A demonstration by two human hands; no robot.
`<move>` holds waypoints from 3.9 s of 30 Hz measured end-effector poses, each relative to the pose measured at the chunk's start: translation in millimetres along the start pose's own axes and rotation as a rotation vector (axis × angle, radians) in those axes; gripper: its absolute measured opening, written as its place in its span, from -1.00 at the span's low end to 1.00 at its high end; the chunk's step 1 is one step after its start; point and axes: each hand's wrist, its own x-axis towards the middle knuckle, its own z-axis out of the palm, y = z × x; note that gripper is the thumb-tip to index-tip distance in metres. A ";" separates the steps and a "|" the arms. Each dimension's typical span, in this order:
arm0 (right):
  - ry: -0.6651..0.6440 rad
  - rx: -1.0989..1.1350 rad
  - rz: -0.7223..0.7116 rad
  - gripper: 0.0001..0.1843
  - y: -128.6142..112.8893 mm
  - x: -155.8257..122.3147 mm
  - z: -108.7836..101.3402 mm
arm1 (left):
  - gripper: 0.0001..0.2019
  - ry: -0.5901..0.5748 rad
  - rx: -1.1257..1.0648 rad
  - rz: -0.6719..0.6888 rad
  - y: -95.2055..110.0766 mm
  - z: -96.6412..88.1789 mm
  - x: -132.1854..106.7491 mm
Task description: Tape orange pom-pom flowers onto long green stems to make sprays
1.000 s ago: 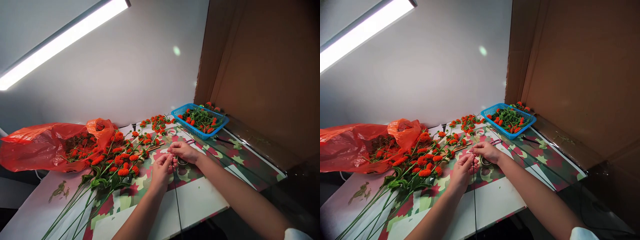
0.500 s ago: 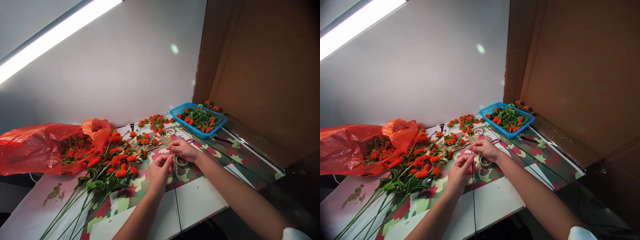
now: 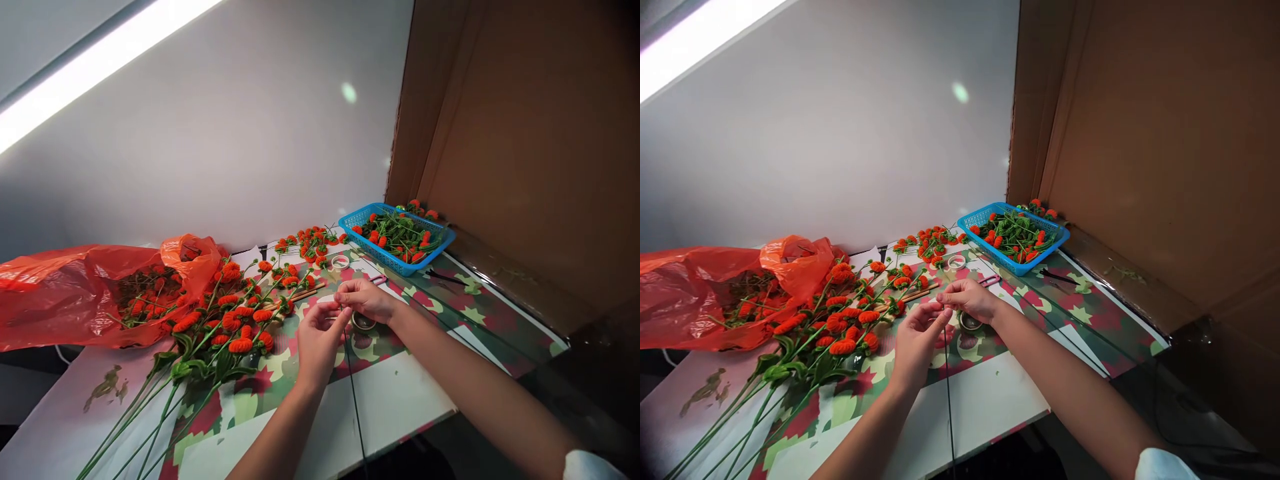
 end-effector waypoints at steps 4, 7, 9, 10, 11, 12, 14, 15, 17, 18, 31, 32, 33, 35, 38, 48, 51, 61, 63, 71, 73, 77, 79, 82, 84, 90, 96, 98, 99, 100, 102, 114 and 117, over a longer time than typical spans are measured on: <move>0.017 -0.010 -0.011 -0.57 0.2 1.6 0.3 | -0.68 -0.012 0.017 -0.053 1.0 0.2 0.7; 0.003 -0.042 -0.052 -0.57 0.8 1.4 1.0 | -0.68 -0.017 -0.005 -0.053 1.6 0.8 -0.5; -0.006 -0.068 -0.086 -0.60 1.9 0.3 1.7 | -0.67 0.001 -0.032 -0.054 1.6 1.4 -1.6; -0.005 -0.077 -0.101 -0.61 2.5 -0.4 2.0 | -0.66 0.011 -0.049 -0.056 1.2 1.7 -1.9; -0.003 -0.082 -0.111 -0.63 3.2 -1.2 2.3 | -0.66 0.020 -0.069 -0.060 0.6 1.7 -1.9; 0.001 -0.079 -0.116 -0.64 3.9 -2.0 2.5 | -0.65 0.026 -0.093 -0.066 -0.4 1.6 -1.7; 0.006 -0.045 -0.111 -0.66 5.1 -3.1 2.6 | -0.65 0.026 -0.148 -0.081 -3.0 0.9 -0.4; 0.001 -0.021 -0.101 -0.66 5.6 -3.4 2.6 | -0.66 0.022 -0.174 -0.086 -4.5 0.4 0.5; -0.011 0.024 -0.081 -0.66 6.3 -3.4 2.1 | -0.66 0.006 -0.212 -0.098 -7.3 -0.8 2.3; -0.015 0.041 -0.073 -0.66 6.6 -3.2 1.6 | -0.67 -0.002 -0.223 -0.104 -8.5 -1.3 3.1; 0.017 0.054 -0.057 -0.70 1.8 -4.2 1.8 | -0.66 -0.037 -0.217 -0.123 -8.6 -1.4 1.9; 0.016 0.054 -0.055 -0.71 1.5 -4.4 2.2 | -0.66 -0.035 -0.214 -0.125 -8.1 -1.1 1.6; 0.017 0.056 -0.052 -0.71 1.3 -4.5 2.6 | -0.66 -0.034 -0.211 -0.126 -7.5 -0.8 1.2; 0.022 0.064 -0.047 -0.71 1.2 -4.7 3.0 | -0.66 -0.033 -0.199 -0.128 -6.4 -0.1 0.3; 0.036 0.081 -0.047 -0.70 1.7 -4.6 2.9 | -0.66 -0.044 -0.187 -0.127 -5.6 0.5 -0.2; 0.038 -0.004 -0.074 -0.67 3.3 -2.1 0.9 | -0.71 -0.082 -0.120 -0.111 1.3 -3.7 4.6; 0.045 -0.064 -0.096 -0.68 1.4 -2.3 0.1 | -0.72 -0.080 -0.114 -0.090 2.7 -3.2 5.0; 0.174 -0.240 -0.231 -0.77 -11.0 -9.0 4.3 | -0.68 -0.024 -0.098 -0.114 -7.3 -3.3 6.3; 0.175 -0.235 -0.238 -0.78 -10.8 -9.3 4.5 | -0.67 -0.015 -0.098 -0.117 -6.8 -3.2 6.0; 0.152 -0.265 -0.260 -0.80 -9.7 -9.2 2.7 | -0.61 -0.016 -0.246 -0.063 -9.4 -3.1 9.4; 0.149 -0.284 -0.257 -0.80 -10.1 -9.7 2.3 | -0.61 0.003 -0.251 -0.051 -11.6 -3.6 10.2; 0.122 -0.392 -0.263 -0.76 -12.6 -12.3 2.8 | -0.64 0.028 -0.257 -0.046 -9.4 -2.5 8.6; 0.097 -0.465 -0.260 -0.73 -14.6 -14.0 3.5 | -0.65 0.027 -0.276 -0.067 -5.3 -1.5 6.8; 0.068 -0.563 -0.270 -0.72 -17.3 -15.4 3.9 | -0.66 0.033 -0.307 -0.099 -0.2 -1.1 4.9; 0.062 -0.627 -0.294 -0.73 -17.7 -15.2 3.3 | -0.66 0.048 -0.307 -0.108 0.7 -2.1 4.9; 0.103 -0.694 -0.333 -0.77 -12.9 -12.2 1.6 | -0.65 0.110 -0.235 -0.119 -1.5 -7.2 7.5; 0.102 -0.538 -0.329 -0.76 -12.2 -11.8 0.9 | -0.66 0.117 -0.243 -0.130 -1.9 -7.2 8.7; 0.095 -0.477 -0.323 -0.75 -13.1 -12.1 0.4 | -0.65 0.103 -0.230 -0.153 -2.6 -6.3 8.7; 0.092 -0.454 -0.322 -0.75 -13.4 -12.3 0.4 | -0.64 0.092 -0.218 -0.165 -3.0 -5.8 8.7; 0.091 -0.439 -0.323 -0.75 -13.6 -12.4 0.4 | -0.63 0.080 -0.207 -0.174 -3.4 -5.3 8.7; 0.089 -0.424 -0.326 -0.74 -13.2 -12.5 0.7 | -0.60 0.067 -0.195 -0.184 -4.2 -4.6 8.8; 0.107 -0.333 -0.264 -0.71 -8.5 -11.7 3.9 | -0.57 -0.003 -0.224 -0.174 -1.0 -5.3 8.7; 0.123 -0.336 -0.267 -0.71 -8.2 -11.2 3.9 | -0.56 0.010 -0.227 -0.162 0.1 -5.3 8.7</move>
